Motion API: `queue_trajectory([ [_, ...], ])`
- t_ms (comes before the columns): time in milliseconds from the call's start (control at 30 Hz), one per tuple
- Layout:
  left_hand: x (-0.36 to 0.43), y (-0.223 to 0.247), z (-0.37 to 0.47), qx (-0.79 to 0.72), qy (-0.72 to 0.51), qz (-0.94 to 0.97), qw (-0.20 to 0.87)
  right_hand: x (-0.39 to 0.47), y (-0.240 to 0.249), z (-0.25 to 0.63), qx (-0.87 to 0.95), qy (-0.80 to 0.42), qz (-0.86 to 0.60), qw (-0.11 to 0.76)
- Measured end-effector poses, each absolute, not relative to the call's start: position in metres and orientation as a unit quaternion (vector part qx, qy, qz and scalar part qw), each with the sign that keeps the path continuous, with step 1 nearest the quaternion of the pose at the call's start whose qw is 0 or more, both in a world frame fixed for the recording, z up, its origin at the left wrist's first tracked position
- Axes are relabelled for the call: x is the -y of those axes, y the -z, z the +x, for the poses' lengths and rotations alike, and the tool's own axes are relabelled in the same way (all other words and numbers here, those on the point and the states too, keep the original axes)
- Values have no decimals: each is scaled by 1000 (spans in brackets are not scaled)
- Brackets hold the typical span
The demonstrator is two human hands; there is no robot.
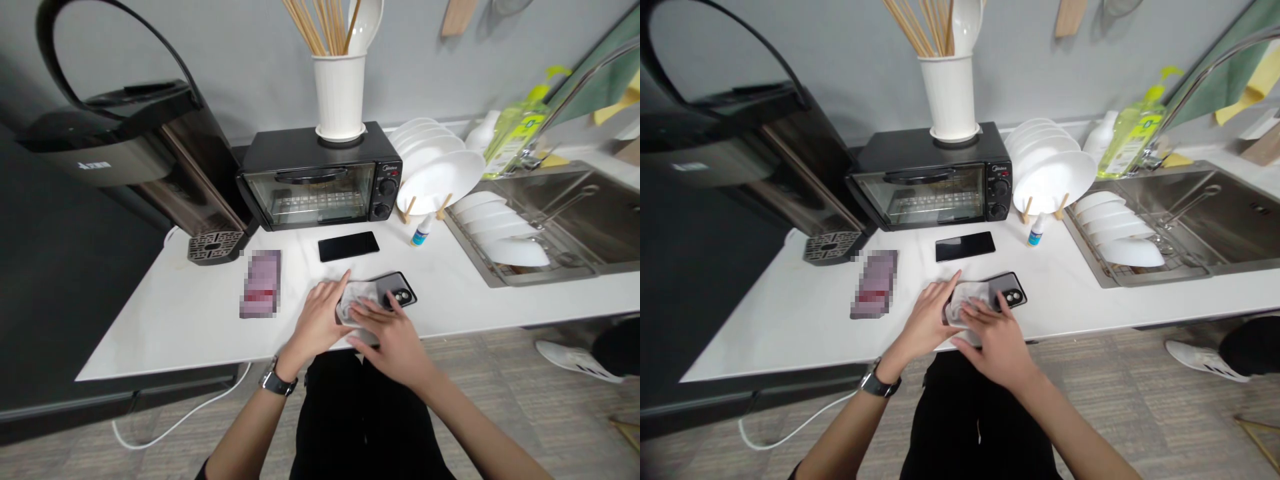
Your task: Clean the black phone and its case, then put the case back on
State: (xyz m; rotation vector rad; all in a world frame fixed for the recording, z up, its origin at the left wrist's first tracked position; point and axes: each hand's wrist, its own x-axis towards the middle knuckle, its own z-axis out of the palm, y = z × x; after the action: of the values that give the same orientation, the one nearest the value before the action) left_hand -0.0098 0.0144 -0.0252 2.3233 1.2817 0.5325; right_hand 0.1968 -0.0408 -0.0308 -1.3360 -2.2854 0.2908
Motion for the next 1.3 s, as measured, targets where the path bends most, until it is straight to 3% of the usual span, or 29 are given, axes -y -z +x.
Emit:
queue_trajectory([
  [100, -15, 28, -12, -464, -193, 838, 212, 32, 31, 192, 839, -126, -474, 234],
  [300, -13, 24, -7, -466, -200, 832, 223, 23, 37, 237, 772, -1, -585, 248],
  [533, -14, 25, -11, -468, -185, 837, 215, 40, 32, 184, 844, -117, -466, 240],
  [767, -13, 23, -6, -473, -198, 830, 219, 24, 38, 231, 767, 6, -594, 242],
  [1000, -14, 27, -10, -471, -189, 837, 205, 35, 31, 181, 843, -98, -471, 240],
  [1200, -13, 23, -7, -474, -196, 830, 219, 22, 38, 231, 766, 12, -594, 243],
  [1300, -14, 26, -8, -467, -190, 836, 214, 38, 38, 208, 791, 1, -563, 238],
])
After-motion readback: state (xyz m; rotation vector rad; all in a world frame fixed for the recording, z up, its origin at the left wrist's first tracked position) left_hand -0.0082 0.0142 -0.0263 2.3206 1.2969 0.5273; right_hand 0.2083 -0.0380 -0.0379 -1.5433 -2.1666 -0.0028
